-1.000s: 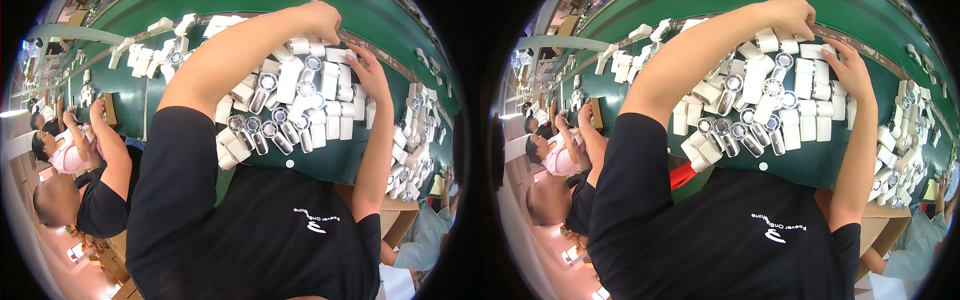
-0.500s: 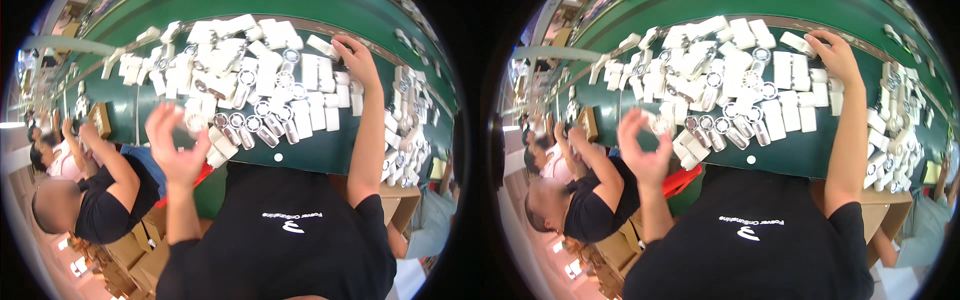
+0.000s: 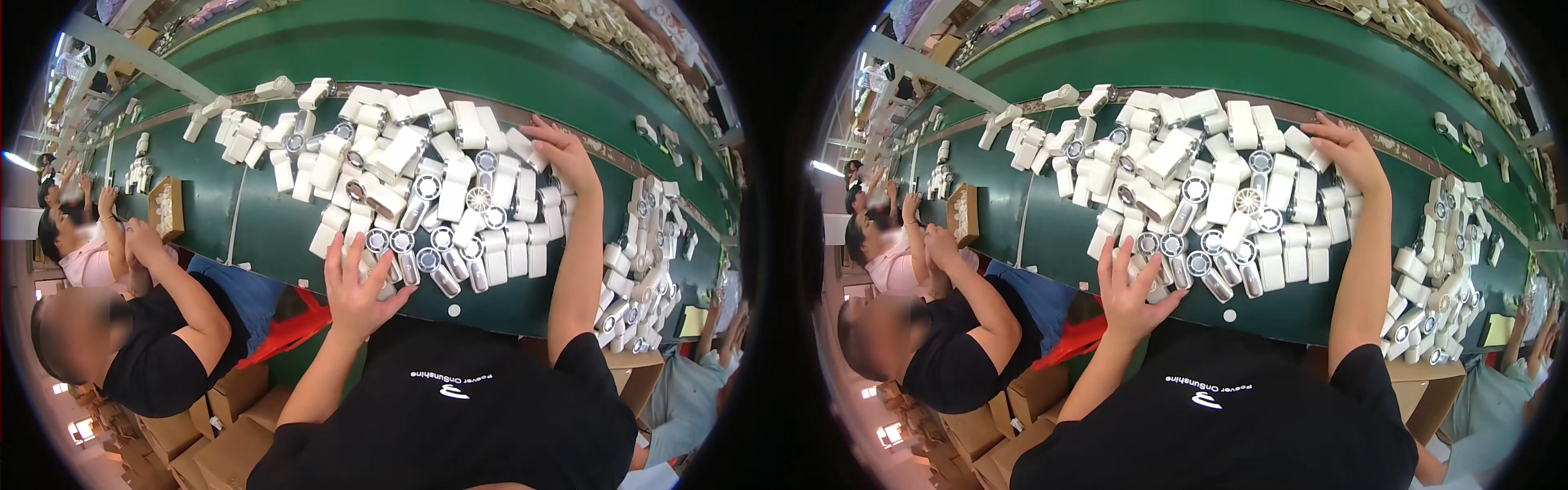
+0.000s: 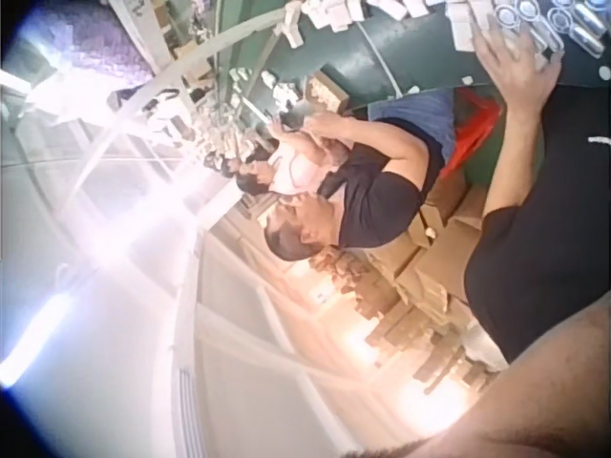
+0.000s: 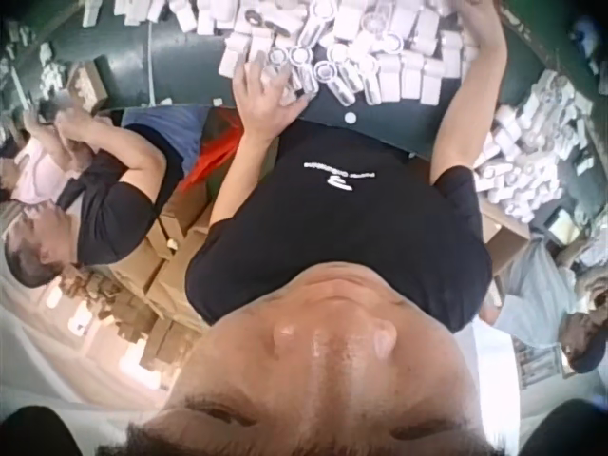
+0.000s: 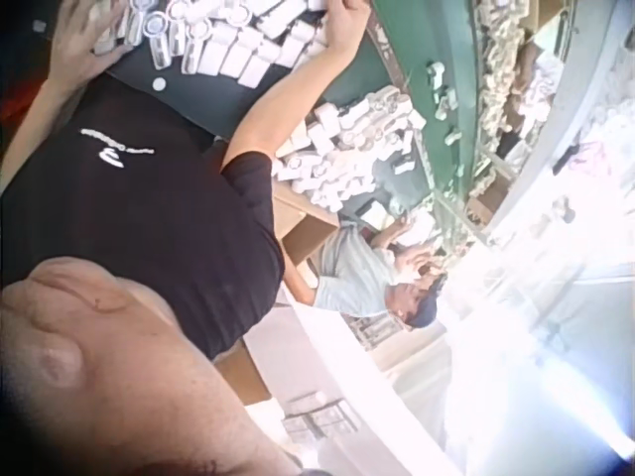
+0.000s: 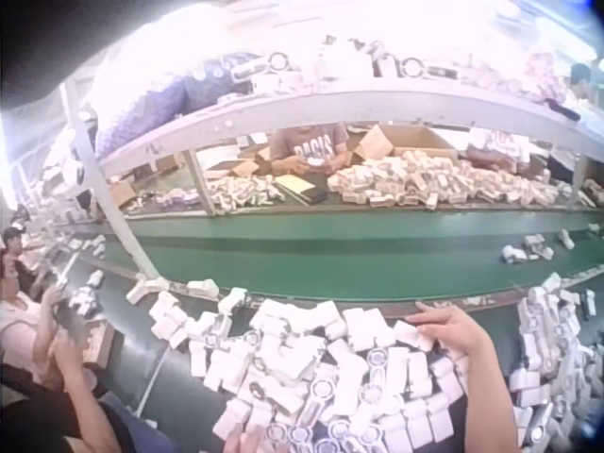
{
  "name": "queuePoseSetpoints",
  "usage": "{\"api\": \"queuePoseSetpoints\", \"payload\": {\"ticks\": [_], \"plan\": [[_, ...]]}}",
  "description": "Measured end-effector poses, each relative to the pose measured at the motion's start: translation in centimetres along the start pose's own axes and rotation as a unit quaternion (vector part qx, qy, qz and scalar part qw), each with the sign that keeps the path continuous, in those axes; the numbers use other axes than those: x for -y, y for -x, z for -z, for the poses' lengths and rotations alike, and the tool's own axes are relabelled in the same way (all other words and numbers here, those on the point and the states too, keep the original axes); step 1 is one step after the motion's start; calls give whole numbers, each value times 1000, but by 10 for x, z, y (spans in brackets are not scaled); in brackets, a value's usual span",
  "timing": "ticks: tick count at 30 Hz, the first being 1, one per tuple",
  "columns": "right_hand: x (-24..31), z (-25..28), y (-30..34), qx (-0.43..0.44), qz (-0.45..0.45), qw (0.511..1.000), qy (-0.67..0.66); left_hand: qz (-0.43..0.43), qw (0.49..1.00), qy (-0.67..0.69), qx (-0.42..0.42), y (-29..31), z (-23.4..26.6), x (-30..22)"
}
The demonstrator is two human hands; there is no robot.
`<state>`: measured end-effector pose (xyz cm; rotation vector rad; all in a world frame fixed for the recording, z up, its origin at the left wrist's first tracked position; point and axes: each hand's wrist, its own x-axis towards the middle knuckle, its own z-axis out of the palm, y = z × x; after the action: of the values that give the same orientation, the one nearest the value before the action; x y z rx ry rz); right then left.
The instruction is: Inspect and sort small white handheld electronic devices on a factory assembly line.
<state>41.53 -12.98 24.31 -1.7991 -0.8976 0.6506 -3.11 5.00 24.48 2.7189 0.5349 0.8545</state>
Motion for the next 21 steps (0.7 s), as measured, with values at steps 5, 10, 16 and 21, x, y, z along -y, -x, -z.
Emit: {"api": "queuePoseSetpoints", "payload": {"ticks": [5,10,16,21], "plan": [[13,-4,-2,7,0,999,33,-48,998,26,26,-6,7,23],[17,-5,-6,5,17,999,47,-82,996,15,43,-11,1,41],[7,-14,-10,-35,15,999,16,-131,988,27,77,-29,6,55],[12,-23,-16,-114,1,993,-18,-82,975,135,155,-42,18,65]]}}
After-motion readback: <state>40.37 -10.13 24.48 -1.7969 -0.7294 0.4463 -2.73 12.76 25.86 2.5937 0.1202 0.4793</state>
